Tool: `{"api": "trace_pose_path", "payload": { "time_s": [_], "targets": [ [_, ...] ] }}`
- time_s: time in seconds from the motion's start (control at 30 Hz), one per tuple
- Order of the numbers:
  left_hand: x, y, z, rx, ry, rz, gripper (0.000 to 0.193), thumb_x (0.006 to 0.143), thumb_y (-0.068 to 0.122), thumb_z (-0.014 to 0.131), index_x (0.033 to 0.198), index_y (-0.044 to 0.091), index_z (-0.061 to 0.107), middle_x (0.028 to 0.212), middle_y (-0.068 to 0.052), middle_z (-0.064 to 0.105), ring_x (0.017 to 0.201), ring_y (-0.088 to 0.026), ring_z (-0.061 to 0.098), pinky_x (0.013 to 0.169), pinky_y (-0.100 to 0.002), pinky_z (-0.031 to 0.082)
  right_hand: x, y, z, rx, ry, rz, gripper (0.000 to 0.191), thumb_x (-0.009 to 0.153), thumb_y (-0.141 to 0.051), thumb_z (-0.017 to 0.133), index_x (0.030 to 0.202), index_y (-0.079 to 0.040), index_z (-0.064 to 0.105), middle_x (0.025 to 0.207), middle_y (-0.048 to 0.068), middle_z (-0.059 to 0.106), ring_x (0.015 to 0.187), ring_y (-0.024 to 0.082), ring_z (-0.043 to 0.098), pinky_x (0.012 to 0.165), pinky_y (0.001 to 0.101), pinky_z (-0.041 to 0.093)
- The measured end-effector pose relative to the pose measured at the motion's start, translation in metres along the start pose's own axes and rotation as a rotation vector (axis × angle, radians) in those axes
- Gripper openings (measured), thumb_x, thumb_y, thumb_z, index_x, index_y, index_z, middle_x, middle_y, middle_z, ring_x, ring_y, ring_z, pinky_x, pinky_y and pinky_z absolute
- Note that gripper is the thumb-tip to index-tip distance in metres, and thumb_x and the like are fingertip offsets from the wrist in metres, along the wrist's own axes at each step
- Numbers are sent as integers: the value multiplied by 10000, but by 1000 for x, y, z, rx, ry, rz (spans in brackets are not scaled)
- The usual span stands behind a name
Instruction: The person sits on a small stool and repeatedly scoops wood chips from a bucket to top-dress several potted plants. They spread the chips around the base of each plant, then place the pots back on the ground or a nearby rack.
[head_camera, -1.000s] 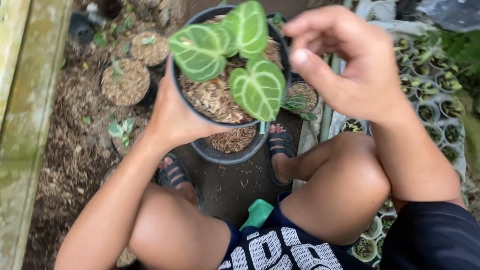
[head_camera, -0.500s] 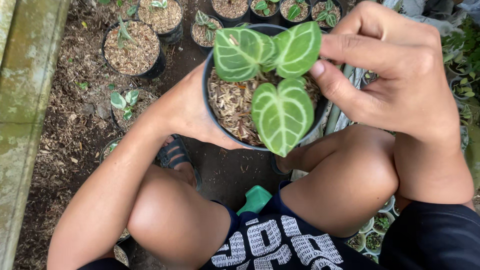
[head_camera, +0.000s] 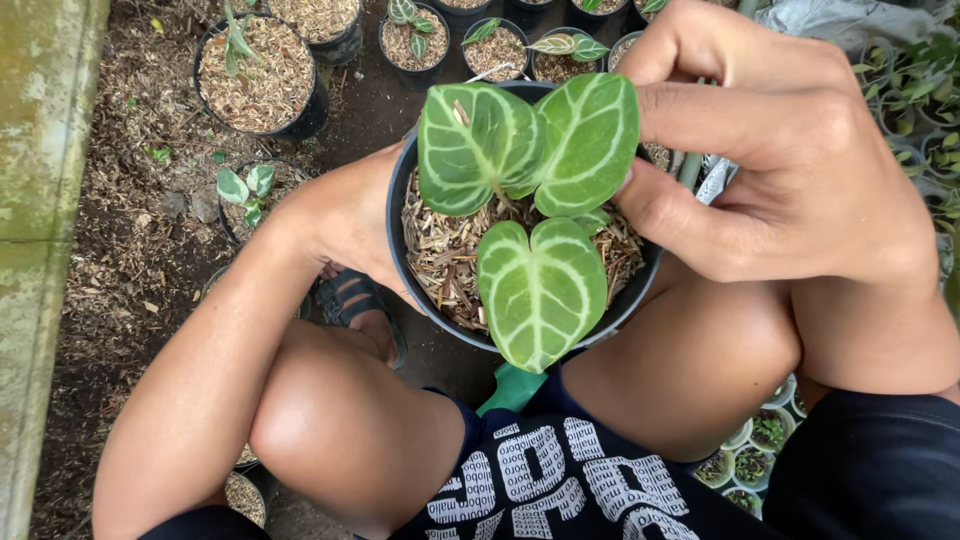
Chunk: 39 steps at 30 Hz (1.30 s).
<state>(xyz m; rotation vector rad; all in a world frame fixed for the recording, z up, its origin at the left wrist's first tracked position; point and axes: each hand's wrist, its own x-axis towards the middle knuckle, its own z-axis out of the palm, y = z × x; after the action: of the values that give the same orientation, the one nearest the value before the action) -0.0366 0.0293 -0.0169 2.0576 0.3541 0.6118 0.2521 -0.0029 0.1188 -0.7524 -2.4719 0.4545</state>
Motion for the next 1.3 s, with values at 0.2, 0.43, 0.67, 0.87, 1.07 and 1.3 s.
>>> {"api": "trace_pose_path", "payload": {
  "time_s": [0.2, 0.43, 0.67, 0.87, 1.07, 1.3],
  "targets": [
    [1, 1, 1, -36, -42, -35, 1264, 494, 362, 1048, 1530, 13, 415, 1513, -151, 551, 1396, -266, 554, 1208, -412, 442, 1, 2, 2, -33, -12, 5, 195, 797, 48, 736, 981, 107, 712, 914, 176, 625, 756, 252, 594, 628, 347, 450],
    [11, 15, 6, -181, -65, -151, 1237, 519, 355, 1032, 1535, 23, 409, 1493, -139, 587, 1375, -246, 588, 1198, -394, 469, -2, -3, 0, -117, -43, 11, 200, 758, 13, 776, 948, 65, 740, 931, 178, 657, 818, 308, 644, 680, 396, 482],
    [14, 25, 10, -44, -30, -29, 1153, 648, 339, 1032, 1541, 1, 387, 1534, -179, 561, 1430, -275, 568, 1245, -387, 440, 2, 11, 6, -53, -105, -8, 169, 778, 66, 781, 937, 59, 725, 969, 185, 687, 887, 288, 681, 737, 358, 533],
    [13, 27, 11, -107, -7, -52, 1209, 699, 383, 1012, 1595, -29, 314, 1579, -190, 541, 1475, -290, 552, 1267, -381, 431, 0, 26, 13, 39, -100, -10, 147, 793, 128, 755, 915, 105, 676, 1009, 194, 678, 852, 249, 676, 736, 321, 544],
    [11, 26, 9, -29, 15, -3, 1225, 708, 400, 1025, 1596, -39, 305, 1589, -209, 530, 1495, -310, 532, 1278, -392, 409, -2, 32, 15, 22, -115, -9, 200, 839, 167, 768, 1003, 113, 666, 1066, 187, 684, 874, 233, 686, 724, 294, 541],
    [9, 22, 10, -15, 31, 15, 1229, 724, 406, 1026, 1584, -55, 279, 1615, -217, 509, 1515, -314, 517, 1289, -391, 402, -2, 27, 22, 36, -79, 16, 192, 856, 177, 772, 1004, 117, 664, 1069, 189, 686, 876, 230, 689, 743, 298, 545]
  ]
}}
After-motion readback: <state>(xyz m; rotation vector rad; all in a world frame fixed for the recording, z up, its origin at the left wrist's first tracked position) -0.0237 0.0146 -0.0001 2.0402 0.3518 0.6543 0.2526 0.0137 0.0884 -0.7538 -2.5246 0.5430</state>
